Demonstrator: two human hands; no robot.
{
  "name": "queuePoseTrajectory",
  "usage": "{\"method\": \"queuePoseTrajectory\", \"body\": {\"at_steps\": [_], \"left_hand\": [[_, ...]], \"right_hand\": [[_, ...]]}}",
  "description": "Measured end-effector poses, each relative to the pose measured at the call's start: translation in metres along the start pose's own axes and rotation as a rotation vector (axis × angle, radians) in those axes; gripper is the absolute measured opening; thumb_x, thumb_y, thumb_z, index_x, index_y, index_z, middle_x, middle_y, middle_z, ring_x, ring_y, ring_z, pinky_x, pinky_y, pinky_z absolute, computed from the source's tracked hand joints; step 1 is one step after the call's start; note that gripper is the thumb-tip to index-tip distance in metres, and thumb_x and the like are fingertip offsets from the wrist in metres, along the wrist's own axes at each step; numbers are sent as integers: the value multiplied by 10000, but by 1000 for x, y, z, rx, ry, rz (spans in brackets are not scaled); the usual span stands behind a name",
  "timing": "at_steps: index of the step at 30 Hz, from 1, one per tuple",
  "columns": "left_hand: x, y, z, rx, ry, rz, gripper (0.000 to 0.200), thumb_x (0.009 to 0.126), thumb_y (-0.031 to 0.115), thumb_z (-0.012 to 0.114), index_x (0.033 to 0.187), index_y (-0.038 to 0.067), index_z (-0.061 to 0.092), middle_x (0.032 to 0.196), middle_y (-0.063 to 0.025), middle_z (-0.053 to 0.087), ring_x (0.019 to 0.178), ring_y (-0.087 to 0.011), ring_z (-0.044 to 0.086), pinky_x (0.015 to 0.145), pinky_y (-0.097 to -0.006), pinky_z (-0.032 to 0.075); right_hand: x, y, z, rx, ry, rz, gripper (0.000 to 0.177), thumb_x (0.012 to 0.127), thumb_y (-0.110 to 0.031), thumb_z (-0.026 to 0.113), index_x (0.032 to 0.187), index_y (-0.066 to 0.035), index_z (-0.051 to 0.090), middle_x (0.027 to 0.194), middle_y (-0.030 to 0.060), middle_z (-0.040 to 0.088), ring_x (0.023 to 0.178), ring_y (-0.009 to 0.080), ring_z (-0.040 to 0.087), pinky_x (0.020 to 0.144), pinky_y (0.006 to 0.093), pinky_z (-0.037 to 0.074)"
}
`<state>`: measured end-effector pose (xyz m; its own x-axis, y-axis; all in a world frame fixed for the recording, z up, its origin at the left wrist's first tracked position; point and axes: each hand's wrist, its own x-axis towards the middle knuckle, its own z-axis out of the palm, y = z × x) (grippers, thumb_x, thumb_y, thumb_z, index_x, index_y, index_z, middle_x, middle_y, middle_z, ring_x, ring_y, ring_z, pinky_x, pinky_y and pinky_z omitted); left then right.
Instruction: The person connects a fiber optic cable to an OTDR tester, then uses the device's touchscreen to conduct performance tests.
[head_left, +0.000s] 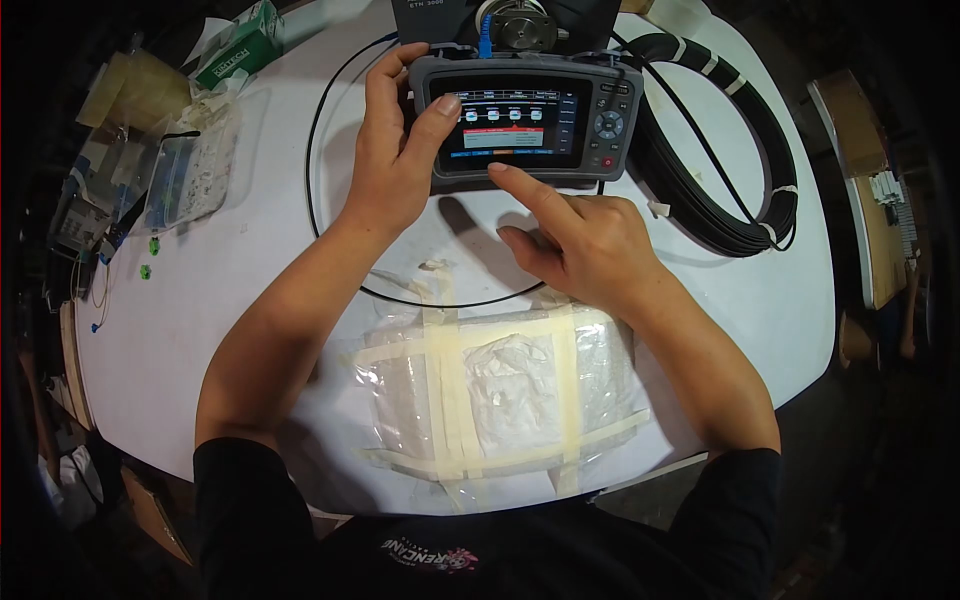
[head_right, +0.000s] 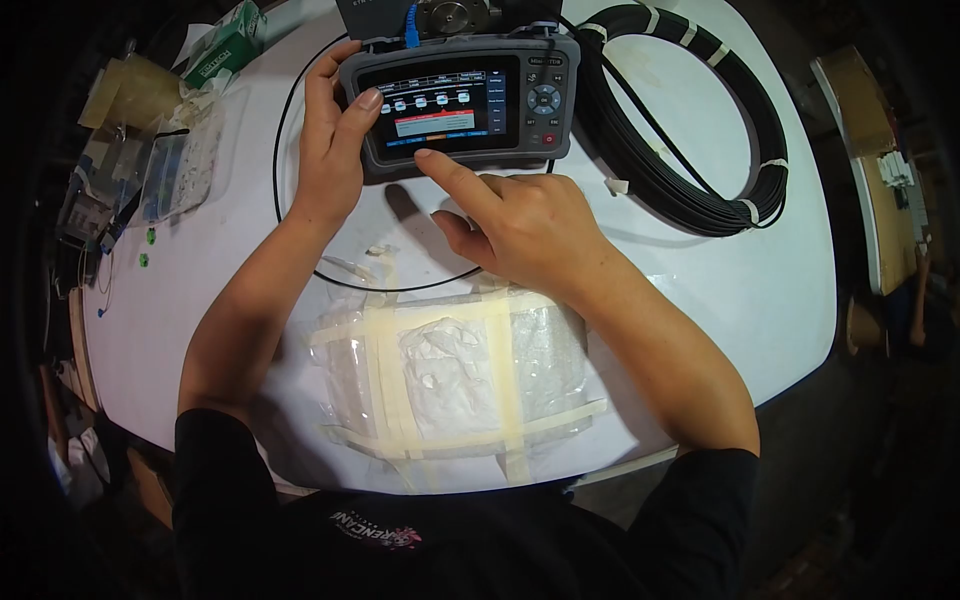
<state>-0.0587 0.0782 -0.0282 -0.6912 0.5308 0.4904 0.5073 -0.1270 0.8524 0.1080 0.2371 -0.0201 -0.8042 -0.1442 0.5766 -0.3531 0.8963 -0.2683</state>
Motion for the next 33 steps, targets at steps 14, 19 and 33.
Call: {"method": "queuePoseTrajectory", "body": {"at_steps": [14, 19, 33], "left_hand": [[-1, 4, 4, 164, 30, 55, 679, 943, 287, 730, 1452, 34, 359, 1269, -151, 584, 1109, -220, 623, 924, -340, 531], [0, 2, 1, 15, 4, 12, 646, 958, 271, 698, 1457, 39, 359, 1283, -158, 572, 1125, -216, 616, 945, -330, 519], [-1, 3, -1, -17, -11, -11, 584, 985, 262, 642, 1456, 45, 375, 1339, -142, 547, 1149, -209, 594, 989, -342, 491]], "right_hand": [[0, 0, 3, -20, 64, 54, 641, 819, -145, 808, 1418, -89, 587, 538, -25, 553, 431, 141, 550, 447, 308, 454], [1, 1, 3, -25, 96, 138, 790, 817, -152, 813, 1522, -69, 465, 522, -28, 509, 411, 135, 517, 429, 311, 428], [1, 0, 0, -43, 50, 82, 710, 821, -174, 812, 1473, -96, 540, 549, -21, 551, 435, 143, 550, 450, 311, 458]]}}
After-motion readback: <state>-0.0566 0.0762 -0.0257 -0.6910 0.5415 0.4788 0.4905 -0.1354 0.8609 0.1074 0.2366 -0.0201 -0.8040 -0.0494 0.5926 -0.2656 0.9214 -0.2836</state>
